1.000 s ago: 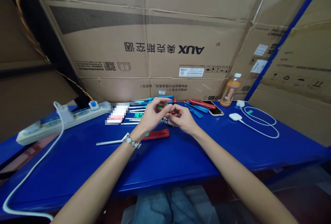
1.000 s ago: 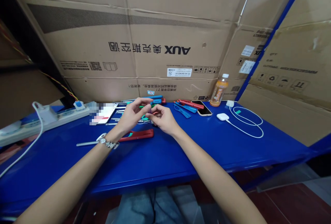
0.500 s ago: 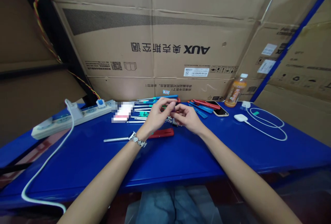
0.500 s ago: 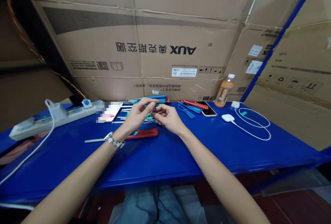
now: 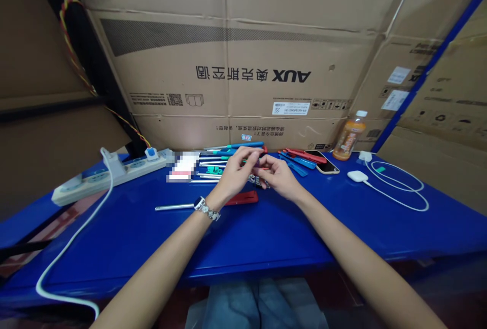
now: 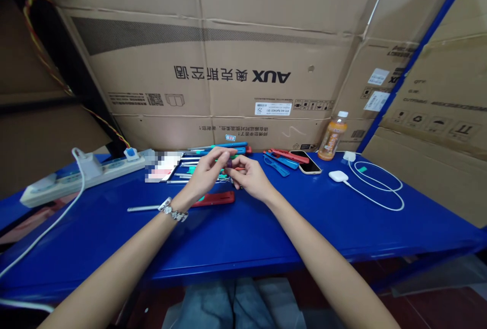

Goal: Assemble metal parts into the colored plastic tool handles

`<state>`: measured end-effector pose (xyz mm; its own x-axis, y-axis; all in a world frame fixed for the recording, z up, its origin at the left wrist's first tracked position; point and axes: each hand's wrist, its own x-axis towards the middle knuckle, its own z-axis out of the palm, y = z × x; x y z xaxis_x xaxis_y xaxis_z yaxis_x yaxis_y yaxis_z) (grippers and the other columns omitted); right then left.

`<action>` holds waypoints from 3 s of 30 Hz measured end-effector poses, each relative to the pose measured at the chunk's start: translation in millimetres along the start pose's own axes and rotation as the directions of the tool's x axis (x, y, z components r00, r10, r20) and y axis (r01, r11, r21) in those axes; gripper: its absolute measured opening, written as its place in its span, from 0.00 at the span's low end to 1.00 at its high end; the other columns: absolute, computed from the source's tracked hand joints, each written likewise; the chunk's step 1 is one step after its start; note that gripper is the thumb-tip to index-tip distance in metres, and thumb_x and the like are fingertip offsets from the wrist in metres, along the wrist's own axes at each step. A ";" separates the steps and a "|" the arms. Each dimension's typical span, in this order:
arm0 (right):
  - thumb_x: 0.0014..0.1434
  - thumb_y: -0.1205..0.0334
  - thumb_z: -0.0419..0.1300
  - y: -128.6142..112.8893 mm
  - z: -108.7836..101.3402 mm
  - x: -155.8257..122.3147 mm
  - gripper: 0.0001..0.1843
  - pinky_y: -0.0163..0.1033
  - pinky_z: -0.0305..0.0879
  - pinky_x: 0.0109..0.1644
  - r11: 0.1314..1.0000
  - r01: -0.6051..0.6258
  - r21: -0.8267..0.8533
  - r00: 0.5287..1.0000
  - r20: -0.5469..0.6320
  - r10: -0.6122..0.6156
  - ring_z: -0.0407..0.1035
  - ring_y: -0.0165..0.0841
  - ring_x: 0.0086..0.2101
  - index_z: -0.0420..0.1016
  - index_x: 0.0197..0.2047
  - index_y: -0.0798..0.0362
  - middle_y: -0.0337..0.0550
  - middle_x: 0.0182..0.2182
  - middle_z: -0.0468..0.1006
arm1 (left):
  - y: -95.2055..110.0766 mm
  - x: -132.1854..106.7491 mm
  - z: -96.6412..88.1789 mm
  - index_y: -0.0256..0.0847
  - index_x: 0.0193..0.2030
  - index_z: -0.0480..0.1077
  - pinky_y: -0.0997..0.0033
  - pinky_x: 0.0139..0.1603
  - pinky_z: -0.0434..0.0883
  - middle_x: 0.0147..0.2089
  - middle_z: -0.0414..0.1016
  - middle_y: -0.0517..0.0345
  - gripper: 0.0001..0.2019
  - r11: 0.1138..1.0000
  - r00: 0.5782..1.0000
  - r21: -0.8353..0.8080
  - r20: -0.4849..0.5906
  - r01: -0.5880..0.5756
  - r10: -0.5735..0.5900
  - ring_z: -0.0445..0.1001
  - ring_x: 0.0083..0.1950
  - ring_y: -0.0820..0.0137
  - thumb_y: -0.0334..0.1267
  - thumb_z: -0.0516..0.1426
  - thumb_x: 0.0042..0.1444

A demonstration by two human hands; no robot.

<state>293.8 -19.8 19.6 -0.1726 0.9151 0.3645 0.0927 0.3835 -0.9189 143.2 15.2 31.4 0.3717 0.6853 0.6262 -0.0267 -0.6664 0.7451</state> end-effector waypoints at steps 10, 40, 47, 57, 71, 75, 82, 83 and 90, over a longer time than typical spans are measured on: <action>0.55 0.42 0.62 -9.0 0.6 -4.1 0.23 0.31 0.53 0.21 1.000 -0.004 0.002 0.997 0.083 0.004 0.62 0.24 0.16 0.69 0.42 0.54 0.33 0.20 0.71 | -4.6 1.2 -4.4 0.39 0.37 0.79 0.61 0.53 0.71 0.48 0.75 0.48 0.15 0.998 0.999 -0.056 0.030 -0.033 0.035 0.73 0.52 0.61 0.49 0.58 0.61; 0.56 0.43 0.63 -7.0 -6.4 -3.9 0.23 0.30 0.56 0.17 1.000 -0.017 -0.009 0.994 0.104 0.018 0.66 0.26 0.19 0.69 0.44 0.53 0.34 0.22 0.73 | -0.1 -1.7 -3.6 0.42 0.40 0.80 0.56 0.57 0.69 0.48 0.75 0.49 0.13 0.988 0.992 0.094 0.035 -0.120 0.117 0.73 0.53 0.62 0.45 0.56 0.64; 0.45 0.47 0.72 -5.1 -4.5 2.3 0.24 0.31 0.57 0.21 1.000 -0.008 0.025 0.998 -0.055 0.009 0.64 0.24 0.17 0.62 0.27 0.52 0.32 0.19 0.71 | -2.9 -9.0 -18.4 0.41 0.47 0.75 0.66 0.45 0.72 0.47 0.76 0.51 0.13 0.975 0.998 0.213 0.003 -0.060 0.060 0.75 0.48 0.65 0.44 0.53 0.66; 0.56 0.45 0.64 6.1 13.8 0.8 0.21 0.29 0.56 0.17 0.998 0.051 -0.028 0.985 -0.165 -0.055 0.61 0.23 0.15 0.65 0.45 0.47 0.31 0.24 0.71 | -36.1 -49.2 -40.9 0.40 0.46 0.77 0.63 0.44 0.70 0.43 0.77 0.50 0.17 0.869 0.868 0.491 0.454 -0.057 -0.200 0.74 0.42 0.60 0.50 0.61 0.57; 0.45 0.43 0.71 -2.8 12.6 7.0 0.30 0.29 0.49 0.13 0.993 0.036 0.111 0.963 -0.270 -0.004 0.56 0.20 0.11 0.55 0.29 0.49 0.33 0.22 0.75 | -36.2 -50.4 -37.0 0.39 0.49 0.77 0.65 0.42 0.69 0.41 0.73 0.51 0.18 0.878 0.865 0.479 0.443 -0.006 -0.236 0.72 0.40 0.62 0.49 0.60 0.59; 0.50 0.39 0.66 -4.8 14.9 4.9 0.26 0.28 0.51 0.12 0.991 0.014 0.133 0.972 -0.234 0.018 0.57 0.21 0.11 0.64 0.37 0.51 0.29 0.19 0.71 | -33.7 -49.6 -37.3 0.41 0.50 0.78 0.65 0.41 0.69 0.40 0.73 0.52 0.18 0.881 0.870 0.473 0.436 -0.003 -0.232 0.72 0.40 0.63 0.49 0.60 0.59; 0.54 0.41 0.64 -14.7 5.4 2.1 0.23 0.29 0.53 0.15 0.999 -0.010 0.033 0.994 -0.106 0.014 0.57 0.22 0.12 0.76 0.36 0.56 0.31 0.14 0.69 | -35.2 -50.8 -35.9 0.41 0.49 0.78 0.65 0.41 0.69 0.40 0.73 0.52 0.17 0.887 0.878 0.462 0.421 0.010 -0.230 0.71 0.39 0.62 0.48 0.61 0.58; 0.53 0.41 0.64 -15.6 5.3 3.0 0.23 0.29 0.52 0.15 1.000 -0.009 0.015 0.994 -0.108 0.011 0.56 0.22 0.12 0.76 0.36 0.56 0.32 0.13 0.69 | -35.9 -51.0 -35.8 0.41 0.49 0.78 0.65 0.41 0.69 0.40 0.73 0.52 0.17 0.889 0.879 0.458 0.419 0.012 -0.228 0.71 0.39 0.63 0.48 0.61 0.58; 0.47 0.41 0.69 -14.9 10.7 9.5 0.24 0.30 0.50 0.14 1.000 -0.007 0.018 0.979 -0.201 0.010 0.54 0.21 0.12 0.70 0.29 0.54 0.32 0.14 0.69 | -36.4 -51.7 -37.1 0.41 0.50 0.78 0.66 0.41 0.69 0.41 0.73 0.52 0.18 0.882 0.871 0.471 0.431 0.004 -0.234 0.72 0.40 0.63 0.49 0.60 0.59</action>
<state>280.2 -18.2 35.1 0.0292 0.9254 0.3779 0.0759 0.3749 -0.9240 90.5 14.9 -19.6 0.7303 0.6264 0.2724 0.4147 -0.7235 0.5519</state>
